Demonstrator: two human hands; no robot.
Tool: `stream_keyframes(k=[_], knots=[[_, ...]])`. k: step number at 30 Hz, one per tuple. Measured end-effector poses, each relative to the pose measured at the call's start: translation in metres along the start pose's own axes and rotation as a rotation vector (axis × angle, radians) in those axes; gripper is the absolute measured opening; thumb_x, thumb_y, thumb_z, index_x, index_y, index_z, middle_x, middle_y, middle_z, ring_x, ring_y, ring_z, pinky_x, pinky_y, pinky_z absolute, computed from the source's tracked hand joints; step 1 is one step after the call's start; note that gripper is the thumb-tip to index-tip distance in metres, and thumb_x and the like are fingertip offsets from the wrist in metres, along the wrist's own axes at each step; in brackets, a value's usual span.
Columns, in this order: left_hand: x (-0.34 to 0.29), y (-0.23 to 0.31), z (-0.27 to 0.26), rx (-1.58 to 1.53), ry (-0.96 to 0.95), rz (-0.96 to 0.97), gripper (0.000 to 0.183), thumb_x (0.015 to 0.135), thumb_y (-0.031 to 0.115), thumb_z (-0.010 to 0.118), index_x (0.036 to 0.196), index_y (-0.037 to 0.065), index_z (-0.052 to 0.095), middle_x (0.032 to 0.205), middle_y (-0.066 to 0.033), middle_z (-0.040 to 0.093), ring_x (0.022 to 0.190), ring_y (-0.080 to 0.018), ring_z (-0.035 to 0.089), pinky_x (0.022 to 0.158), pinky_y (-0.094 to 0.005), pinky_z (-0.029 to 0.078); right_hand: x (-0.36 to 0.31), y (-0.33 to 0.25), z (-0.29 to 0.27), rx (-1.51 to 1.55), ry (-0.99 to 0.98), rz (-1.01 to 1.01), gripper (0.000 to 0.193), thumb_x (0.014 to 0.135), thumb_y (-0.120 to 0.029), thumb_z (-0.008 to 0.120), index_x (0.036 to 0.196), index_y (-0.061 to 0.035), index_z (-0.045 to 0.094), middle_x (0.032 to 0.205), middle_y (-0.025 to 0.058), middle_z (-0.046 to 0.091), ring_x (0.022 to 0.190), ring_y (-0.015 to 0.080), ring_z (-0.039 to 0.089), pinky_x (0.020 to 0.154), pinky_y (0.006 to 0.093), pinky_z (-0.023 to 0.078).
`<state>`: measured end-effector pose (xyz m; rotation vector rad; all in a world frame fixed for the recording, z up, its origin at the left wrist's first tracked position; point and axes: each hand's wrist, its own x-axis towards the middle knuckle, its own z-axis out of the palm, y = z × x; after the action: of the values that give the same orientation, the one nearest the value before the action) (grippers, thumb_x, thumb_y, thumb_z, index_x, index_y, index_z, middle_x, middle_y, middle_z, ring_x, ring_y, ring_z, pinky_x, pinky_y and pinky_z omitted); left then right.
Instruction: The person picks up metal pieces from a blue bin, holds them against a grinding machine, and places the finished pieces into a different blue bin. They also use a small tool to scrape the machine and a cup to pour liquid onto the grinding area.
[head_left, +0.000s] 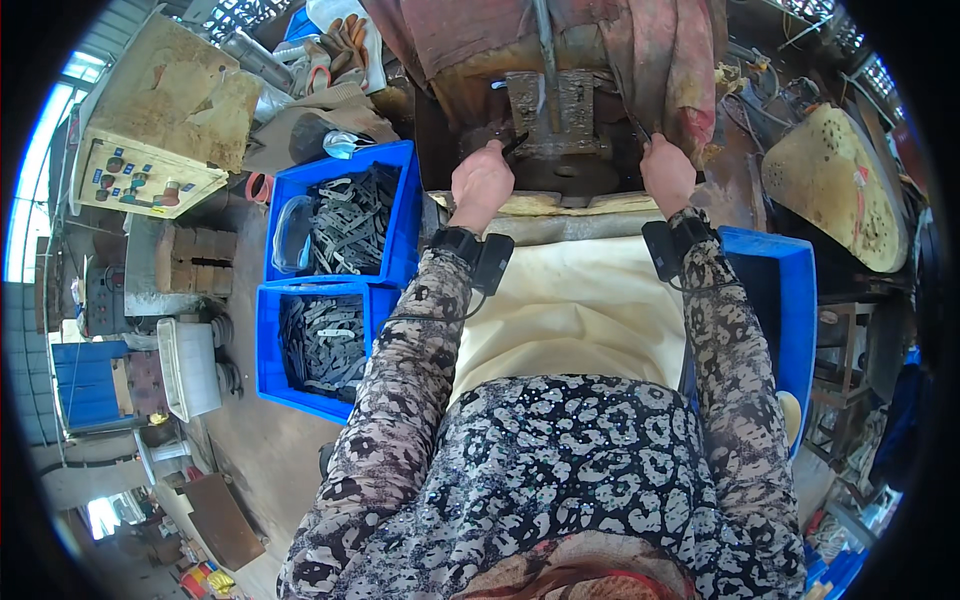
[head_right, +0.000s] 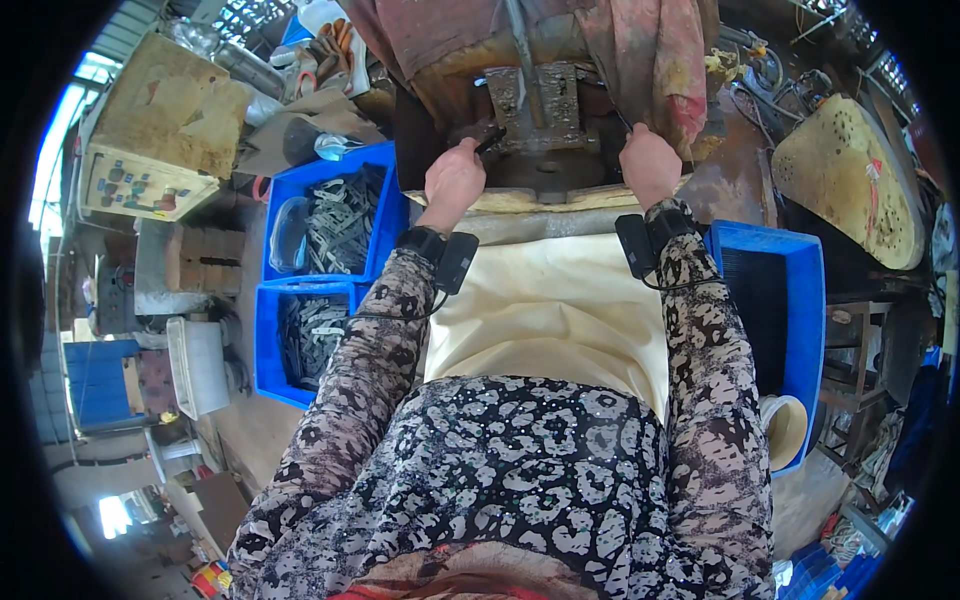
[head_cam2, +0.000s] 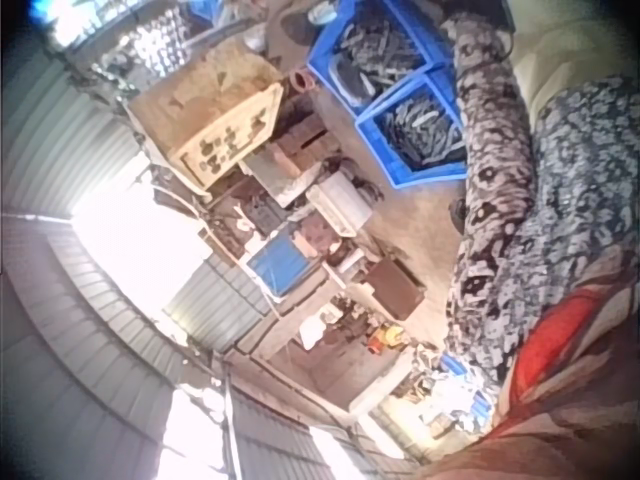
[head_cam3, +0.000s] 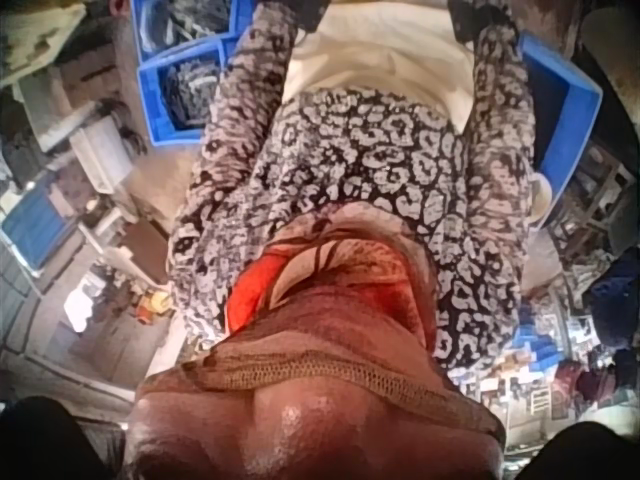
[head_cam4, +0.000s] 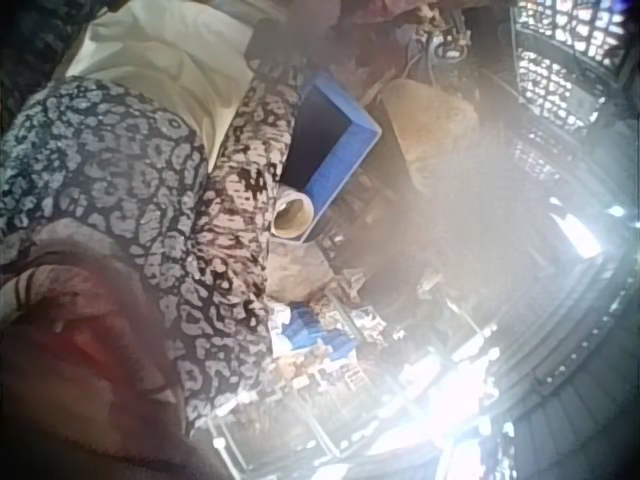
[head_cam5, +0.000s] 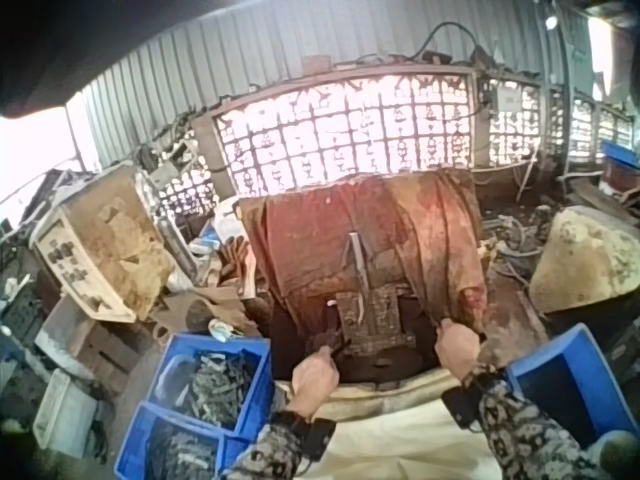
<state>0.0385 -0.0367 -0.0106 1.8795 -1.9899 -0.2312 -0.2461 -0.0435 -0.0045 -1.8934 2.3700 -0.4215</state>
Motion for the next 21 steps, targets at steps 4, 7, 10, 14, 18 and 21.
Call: stream_keyframes(k=[4,7,10,14,18,21], knots=[[-0.0003,0.0012,-0.0007,-0.002,-0.016,-0.010,0.020,0.084,0.010,0.048,0.098,0.007,0.062,0.097,-0.0163,0.068,0.094,-0.0356,0.065,0.079,-0.0446,0.053,-0.0010,-0.0008,-0.0018,0.000,0.014,-0.005,0.024,0.093,-0.027,0.048,0.099,-0.0060,0.058,0.091,0.0202,0.067,0.089,0.0405,0.064,0.075,0.0528,0.050],[-0.0009,0.0029,-0.0033,-0.005,-0.037,-0.029,0.022,0.085,0.011,0.047,0.100,0.007,0.062,0.099,-0.0168,0.068,0.096,-0.0358,0.065,0.080,-0.0446,0.052,-0.0022,-0.0017,-0.0031,-0.018,0.012,-0.018,0.023,0.092,-0.024,0.048,0.098,-0.0051,0.060,0.092,0.0187,0.068,0.089,0.0378,0.065,0.075,0.0501,0.051],[-0.0012,0.0048,-0.0062,-0.003,-0.068,-0.052,0.024,0.086,0.011,0.045,0.103,0.007,0.062,0.101,-0.0171,0.068,0.097,-0.0358,0.065,0.082,-0.0446,0.052,-0.0029,-0.0020,-0.0041,-0.025,0.020,-0.023,0.023,0.093,-0.024,0.048,0.097,-0.0049,0.060,0.091,0.0189,0.068,0.089,0.0381,0.065,0.074,0.0501,0.051],[-0.0011,0.0061,-0.0078,0.021,-0.085,-0.058,0.025,0.087,0.011,0.045,0.105,0.008,0.062,0.103,-0.0169,0.068,0.099,-0.0356,0.064,0.083,-0.0441,0.052,-0.0031,-0.0011,-0.0035,-0.023,0.017,-0.016,0.023,0.093,-0.024,0.048,0.097,-0.0048,0.060,0.090,0.0192,0.068,0.088,0.0383,0.065,0.074,0.0503,0.051],[-0.0005,0.0054,-0.0067,0.020,-0.098,-0.068,0.025,0.086,0.011,0.046,0.106,0.008,0.062,0.103,-0.0169,0.068,0.099,-0.0352,0.064,0.083,-0.0438,0.052,-0.0026,-0.0004,-0.0018,-0.011,0.030,-0.017,0.023,0.093,-0.025,0.048,0.097,-0.0055,0.059,0.089,0.0198,0.067,0.087,0.0399,0.064,0.073,0.0521,0.050],[0.0006,0.0043,-0.0063,0.020,-0.128,-0.081,0.026,0.091,0.022,0.047,0.110,0.013,0.062,0.103,-0.0153,0.067,0.100,-0.0341,0.063,0.085,-0.0448,0.049,-0.0028,0.0001,-0.0016,-0.010,0.036,-0.018,0.023,0.093,-0.026,0.048,0.097,-0.0058,0.059,0.089,0.0196,0.067,0.087,0.0399,0.064,0.073,0.0522,0.050]])
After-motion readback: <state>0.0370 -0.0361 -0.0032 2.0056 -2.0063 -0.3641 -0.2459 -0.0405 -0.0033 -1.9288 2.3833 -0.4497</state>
